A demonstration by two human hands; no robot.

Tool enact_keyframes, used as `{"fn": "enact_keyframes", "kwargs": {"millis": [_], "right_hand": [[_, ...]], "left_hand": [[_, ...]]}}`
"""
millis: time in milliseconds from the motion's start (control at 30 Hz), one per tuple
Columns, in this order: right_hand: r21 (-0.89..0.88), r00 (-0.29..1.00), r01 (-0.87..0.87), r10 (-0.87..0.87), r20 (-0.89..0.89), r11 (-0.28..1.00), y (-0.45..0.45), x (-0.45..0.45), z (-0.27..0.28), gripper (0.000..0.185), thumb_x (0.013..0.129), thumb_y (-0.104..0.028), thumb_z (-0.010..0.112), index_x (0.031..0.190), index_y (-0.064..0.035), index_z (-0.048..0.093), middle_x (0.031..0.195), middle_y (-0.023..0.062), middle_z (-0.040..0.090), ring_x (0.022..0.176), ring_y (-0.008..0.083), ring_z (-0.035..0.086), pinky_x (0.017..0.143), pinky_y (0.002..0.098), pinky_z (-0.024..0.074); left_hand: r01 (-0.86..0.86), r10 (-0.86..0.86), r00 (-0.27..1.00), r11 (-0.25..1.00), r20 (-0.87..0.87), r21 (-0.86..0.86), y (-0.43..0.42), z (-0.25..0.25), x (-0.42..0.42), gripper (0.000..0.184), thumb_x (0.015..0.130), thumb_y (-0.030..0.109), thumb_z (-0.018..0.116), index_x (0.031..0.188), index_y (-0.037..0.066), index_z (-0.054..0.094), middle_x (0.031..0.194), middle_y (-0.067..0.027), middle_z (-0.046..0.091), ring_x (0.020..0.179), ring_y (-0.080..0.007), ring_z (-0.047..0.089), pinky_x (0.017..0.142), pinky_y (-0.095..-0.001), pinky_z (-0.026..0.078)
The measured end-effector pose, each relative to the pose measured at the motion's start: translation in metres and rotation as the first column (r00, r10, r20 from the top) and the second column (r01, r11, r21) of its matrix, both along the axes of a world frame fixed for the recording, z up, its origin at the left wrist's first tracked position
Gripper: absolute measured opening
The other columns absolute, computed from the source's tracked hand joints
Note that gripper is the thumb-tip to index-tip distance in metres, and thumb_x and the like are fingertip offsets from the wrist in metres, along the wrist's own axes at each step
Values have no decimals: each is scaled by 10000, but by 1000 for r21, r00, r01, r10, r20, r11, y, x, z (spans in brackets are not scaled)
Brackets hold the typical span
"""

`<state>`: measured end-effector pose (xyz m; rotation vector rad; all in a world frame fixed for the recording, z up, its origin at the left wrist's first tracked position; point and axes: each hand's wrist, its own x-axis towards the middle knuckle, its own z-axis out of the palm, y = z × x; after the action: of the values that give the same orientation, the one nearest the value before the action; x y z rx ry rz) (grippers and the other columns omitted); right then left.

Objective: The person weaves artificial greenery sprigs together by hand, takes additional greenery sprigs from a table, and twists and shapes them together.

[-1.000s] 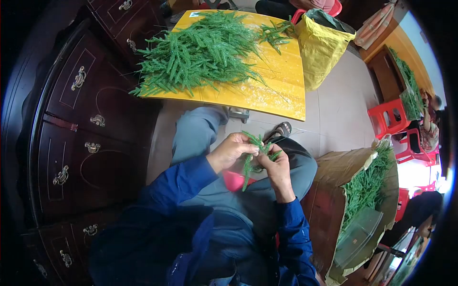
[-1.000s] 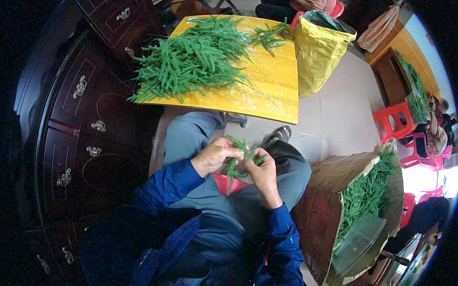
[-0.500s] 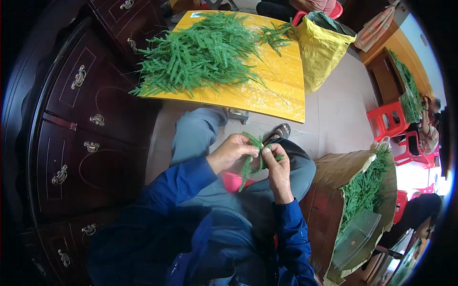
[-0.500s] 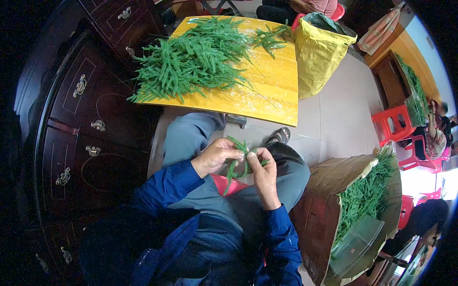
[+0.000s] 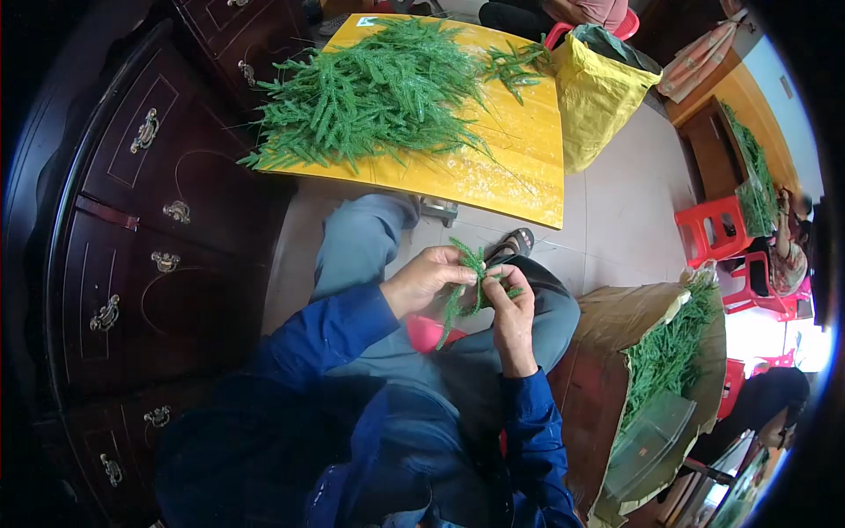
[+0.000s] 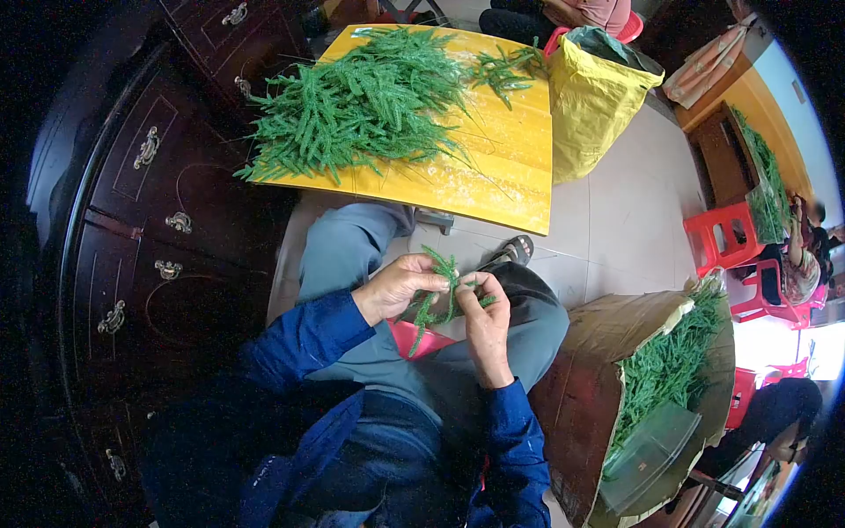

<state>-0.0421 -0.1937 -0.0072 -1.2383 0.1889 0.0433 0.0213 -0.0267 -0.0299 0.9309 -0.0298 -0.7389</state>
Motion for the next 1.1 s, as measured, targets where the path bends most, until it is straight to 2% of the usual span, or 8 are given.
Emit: {"fn": "enact_keyframes", "kwargs": {"millis": [233, 333, 467, 667, 733, 833, 933, 1100], "right_hand": [[40, 1000, -8, 8, 1, 999, 1, -1, 8, 79, 973, -103, 601, 992, -28, 616, 873, -27, 606, 780, 47, 540, 717, 197, 437], [25, 1000, 7, -7, -7, 1000, 1, 0, 7, 99, 982, -129, 600, 971, -34, 625, 836, -36, 601, 745, 43, 523, 684, 196, 424], [-82, 999, 44, -41, 33, 996, 1, 1, 1, 120, 986, -145, 599, 940, -39, 631, 805, -42, 595, 711, 36, 502, 645, 193, 404], [-80, 995, 83, -79, 56, 993, 5, 1, 2, 112, 981, -138, 606, 927, -44, 632, 787, -41, 592, 708, 36, 509, 640, 195, 414], [-108, 995, 90, -84, 57, 990, 6, 1, 2, 107, 981, -135, 606, 928, -46, 632, 787, -40, 592, 712, 35, 513, 639, 197, 419], [-105, 995, 91, -86, 46, 990, 4, 0, -5, 102, 982, -136, 605, 934, -49, 629, 792, -40, 591, 717, 36, 515, 641, 199, 424], [-58, 995, 96, -94, 28, 994, 4, 1, -8, 101, 984, -137, 603, 936, -50, 621, 799, -41, 585, 720, 36, 512, 645, 200, 425], [-58, 989, 131, -126, 72, 990, 6, 1, -2, 105, 991, -141, 594, 934, -55, 608, 805, -43, 574, 722, 36, 503, 650, 200, 422]], "left_hand": [[53, -54, 998, 998, 39, 22, 3, -2, 4, 145, 860, 15, 685, 1004, 24, 698, 877, -39, 703, 737, -103, 646, 668, -246, 520], [63, -68, 995, 996, 75, 68, 3, -1, 3, 133, 856, 14, 680, 988, 1, 692, 896, -36, 701, 782, -99, 642, 732, -251, 519], [45, -62, 988, 992, 143, 120, 2, 4, 3, 148, 852, 2, 678, 999, -14, 688, 896, -31, 700, 777, -89, 636, 720, -248, 521], [-43, -14, 954, 982, 299, 184, -2, 1, 2, 104, 855, -11, 665, 955, -4, 689, 868, -13, 693, 779, -69, 622, 714, -243, 514], [-100, 36, 922, 984, 386, 149, -4, 1, -1, 80, 854, -6, 674, 929, 16, 694, 832, -7, 692, 762, -63, 622, 704, -233, 511], [-274, -47, 753, 884, 656, 378, -2, 19, -8, 60, 849, -8, 667, 905, 14, 676, 822, -11, 686, 776, -56, 618, 710, -235, 506], [-397, -102, 585, 829, 804, 393, -1, 25, -9, 79, 849, -6, 667, 926, 12, 678, 796, -24, 678, 795, -48, 614, 722, -239, 509], [-268, 29, 810, 907, 586, 325, -7, 11, -7, 116, 833, 35, 698, 947, 25, 682, 954, -57, 677, 873, -98, 638, 791, -272, 515]]}}
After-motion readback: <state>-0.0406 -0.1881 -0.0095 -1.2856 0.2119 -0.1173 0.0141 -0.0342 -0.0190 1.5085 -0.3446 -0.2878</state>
